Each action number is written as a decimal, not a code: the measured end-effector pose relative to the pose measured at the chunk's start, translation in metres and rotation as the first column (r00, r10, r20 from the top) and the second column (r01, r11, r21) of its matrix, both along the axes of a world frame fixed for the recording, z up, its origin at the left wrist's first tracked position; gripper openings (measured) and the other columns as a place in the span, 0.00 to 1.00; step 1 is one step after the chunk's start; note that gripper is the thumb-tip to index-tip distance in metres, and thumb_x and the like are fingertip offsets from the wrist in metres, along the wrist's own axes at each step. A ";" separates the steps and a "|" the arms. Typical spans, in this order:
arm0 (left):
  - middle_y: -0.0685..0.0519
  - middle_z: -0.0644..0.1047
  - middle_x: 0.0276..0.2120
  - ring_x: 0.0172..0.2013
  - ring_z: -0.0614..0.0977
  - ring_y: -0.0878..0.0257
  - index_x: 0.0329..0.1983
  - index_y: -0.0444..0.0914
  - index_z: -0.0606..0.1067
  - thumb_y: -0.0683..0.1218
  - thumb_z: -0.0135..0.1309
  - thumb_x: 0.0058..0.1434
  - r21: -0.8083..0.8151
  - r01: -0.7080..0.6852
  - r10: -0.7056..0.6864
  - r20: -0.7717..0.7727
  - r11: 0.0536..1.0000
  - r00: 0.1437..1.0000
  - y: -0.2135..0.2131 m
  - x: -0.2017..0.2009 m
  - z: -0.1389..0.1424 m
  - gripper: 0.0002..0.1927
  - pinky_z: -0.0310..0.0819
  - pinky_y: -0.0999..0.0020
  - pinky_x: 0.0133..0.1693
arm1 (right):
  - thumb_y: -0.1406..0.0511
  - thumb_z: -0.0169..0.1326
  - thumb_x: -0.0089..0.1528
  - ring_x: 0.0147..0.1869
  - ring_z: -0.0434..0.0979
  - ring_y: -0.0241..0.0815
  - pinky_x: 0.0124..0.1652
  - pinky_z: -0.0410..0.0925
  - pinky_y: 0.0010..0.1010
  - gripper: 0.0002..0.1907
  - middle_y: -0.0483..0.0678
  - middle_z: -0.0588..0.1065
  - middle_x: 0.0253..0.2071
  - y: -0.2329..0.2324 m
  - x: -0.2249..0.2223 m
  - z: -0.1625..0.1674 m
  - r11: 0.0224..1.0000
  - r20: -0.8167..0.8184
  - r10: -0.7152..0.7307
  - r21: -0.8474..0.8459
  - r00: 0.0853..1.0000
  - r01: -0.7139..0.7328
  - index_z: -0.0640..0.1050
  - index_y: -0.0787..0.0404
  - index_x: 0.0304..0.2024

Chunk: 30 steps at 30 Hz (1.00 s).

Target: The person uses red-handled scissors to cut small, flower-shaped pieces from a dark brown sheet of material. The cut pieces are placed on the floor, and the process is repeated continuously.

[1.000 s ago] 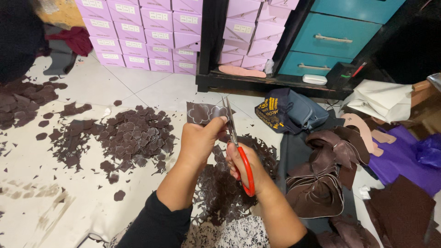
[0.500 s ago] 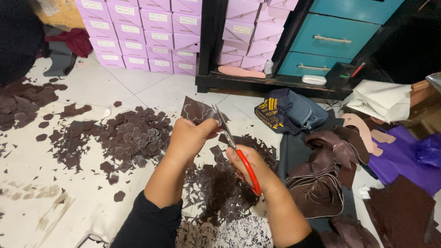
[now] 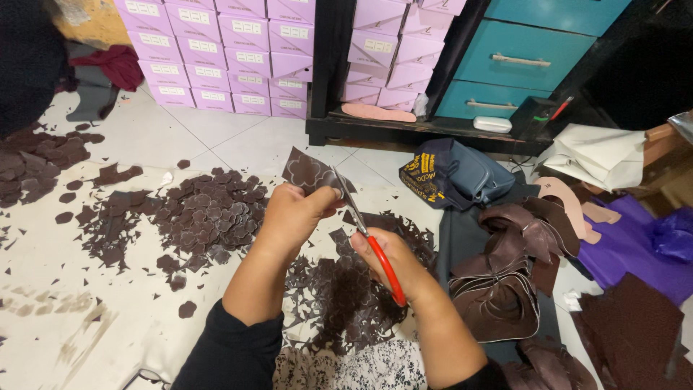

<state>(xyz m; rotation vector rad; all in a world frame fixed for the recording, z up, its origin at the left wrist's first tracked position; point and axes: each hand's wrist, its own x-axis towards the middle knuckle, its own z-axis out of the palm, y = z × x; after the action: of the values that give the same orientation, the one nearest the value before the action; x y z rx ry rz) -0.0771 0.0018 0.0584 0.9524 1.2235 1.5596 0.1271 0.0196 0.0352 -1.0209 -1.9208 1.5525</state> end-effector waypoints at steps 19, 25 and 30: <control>0.53 0.81 0.28 0.27 0.81 0.67 0.35 0.33 0.80 0.43 0.58 0.58 0.062 0.016 -0.020 0.061 0.998 0.998 0.005 0.006 -0.001 0.07 0.77 0.72 0.32 | 0.45 0.48 0.67 0.23 0.60 0.29 0.23 0.59 0.22 0.25 0.40 0.63 0.24 0.009 0.000 -0.014 0.992 -0.183 0.037 -0.116 0.982 -0.059 0.69 0.59 0.32; 0.52 0.81 0.25 0.26 0.81 0.66 0.32 0.31 0.80 0.42 0.59 0.58 0.006 0.035 -0.035 0.062 0.999 0.997 0.005 0.005 -0.003 0.08 0.77 0.72 0.32 | 0.44 0.48 0.65 0.23 0.61 0.30 0.23 0.58 0.22 0.26 0.40 0.64 0.23 0.010 -0.002 -0.016 0.991 -0.172 0.007 -0.133 0.985 -0.030 0.71 0.60 0.34; 0.52 0.81 0.27 0.27 0.81 0.66 0.33 0.30 0.81 0.43 0.61 0.58 -0.004 0.025 -0.023 0.244 1.000 0.970 0.007 0.015 -0.003 0.09 0.78 0.72 0.33 | 0.45 0.47 0.67 0.24 0.62 0.29 0.24 0.60 0.21 0.25 0.40 0.63 0.25 0.010 -0.006 -0.023 0.989 -0.276 -0.008 -0.144 0.961 -0.033 0.69 0.60 0.34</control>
<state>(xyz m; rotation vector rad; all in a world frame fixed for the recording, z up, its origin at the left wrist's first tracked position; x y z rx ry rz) -0.0626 0.0086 0.0556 0.7425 1.0399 1.5989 0.1214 0.0292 0.0119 -0.8006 -1.6459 1.7634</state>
